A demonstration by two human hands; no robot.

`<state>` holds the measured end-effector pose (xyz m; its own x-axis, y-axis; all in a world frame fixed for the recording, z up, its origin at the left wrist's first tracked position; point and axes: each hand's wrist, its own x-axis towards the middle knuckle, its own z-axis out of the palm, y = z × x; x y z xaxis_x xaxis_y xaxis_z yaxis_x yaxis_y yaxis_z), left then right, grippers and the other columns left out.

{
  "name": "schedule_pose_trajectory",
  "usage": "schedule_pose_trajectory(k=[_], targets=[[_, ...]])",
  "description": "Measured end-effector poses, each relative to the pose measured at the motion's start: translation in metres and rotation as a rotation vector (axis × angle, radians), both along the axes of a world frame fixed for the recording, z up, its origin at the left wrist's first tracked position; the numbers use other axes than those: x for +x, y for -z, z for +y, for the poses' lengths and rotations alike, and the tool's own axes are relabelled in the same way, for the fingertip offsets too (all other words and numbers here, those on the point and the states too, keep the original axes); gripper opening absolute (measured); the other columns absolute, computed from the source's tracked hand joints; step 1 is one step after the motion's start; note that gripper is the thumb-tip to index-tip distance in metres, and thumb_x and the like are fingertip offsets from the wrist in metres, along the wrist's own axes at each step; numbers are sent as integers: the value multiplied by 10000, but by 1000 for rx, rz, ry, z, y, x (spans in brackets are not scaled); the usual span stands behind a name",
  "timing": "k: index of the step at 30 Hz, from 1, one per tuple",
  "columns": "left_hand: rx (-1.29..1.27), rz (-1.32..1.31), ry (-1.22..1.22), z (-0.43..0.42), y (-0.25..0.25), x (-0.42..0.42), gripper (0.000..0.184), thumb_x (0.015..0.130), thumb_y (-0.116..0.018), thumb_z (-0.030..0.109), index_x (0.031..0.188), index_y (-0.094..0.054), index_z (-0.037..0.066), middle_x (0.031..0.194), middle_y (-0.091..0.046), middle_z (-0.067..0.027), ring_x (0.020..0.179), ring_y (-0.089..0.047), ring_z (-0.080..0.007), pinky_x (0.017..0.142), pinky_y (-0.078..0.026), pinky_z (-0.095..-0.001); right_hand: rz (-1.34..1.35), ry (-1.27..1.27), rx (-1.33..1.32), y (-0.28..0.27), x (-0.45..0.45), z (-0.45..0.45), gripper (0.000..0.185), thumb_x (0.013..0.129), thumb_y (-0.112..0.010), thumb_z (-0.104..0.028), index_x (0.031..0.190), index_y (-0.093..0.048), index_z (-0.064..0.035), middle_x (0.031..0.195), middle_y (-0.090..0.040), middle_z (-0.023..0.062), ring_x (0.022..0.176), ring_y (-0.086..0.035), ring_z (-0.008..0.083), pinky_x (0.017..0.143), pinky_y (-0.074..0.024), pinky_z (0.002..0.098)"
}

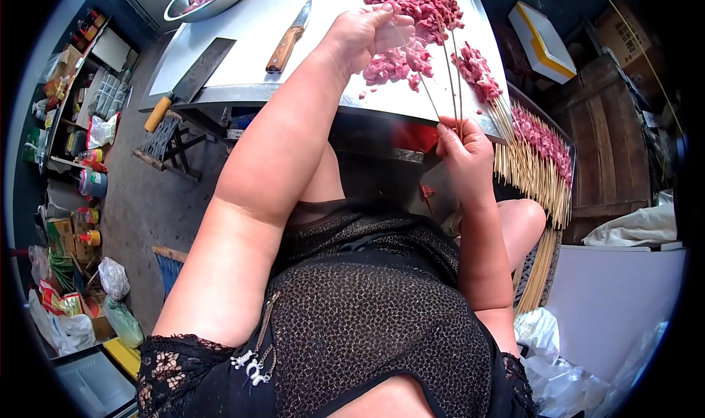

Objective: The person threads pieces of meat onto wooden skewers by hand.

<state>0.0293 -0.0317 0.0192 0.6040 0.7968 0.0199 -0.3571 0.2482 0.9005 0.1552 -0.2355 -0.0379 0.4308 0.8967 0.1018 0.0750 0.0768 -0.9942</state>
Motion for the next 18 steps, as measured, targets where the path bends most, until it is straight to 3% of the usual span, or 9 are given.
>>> schedule_pose_trajectory(k=[7,12,18], targets=[[17,76,32,-9,-1,1,279,951,-451,156,1085,-506,-82,1026,-616,-220,939,-643,-255,785,-570,-318,-63,-9,-60,0,6,-4,133,878,-569,-66,972,-595,25,655,-536,-24,554,-441,21,501,-341,172],[-227,-62,-45,-31,-5,7,266,971,-354,116,1093,-487,-79,1064,-596,-233,967,-627,-283,822,-554,-351,-27,47,51,12,-9,-2,127,884,-567,-71,970,-597,17,668,-541,-22,556,-453,28,514,-372,176],[-283,-188,-147,-51,-6,13,301,977,-308,132,1091,-474,-92,1066,-585,-242,1005,-600,-315,883,-518,-387,79,50,141,31,-25,-11,93,887,-566,-59,956,-585,-1,693,-546,-21,567,-466,33,524,-392,175]])
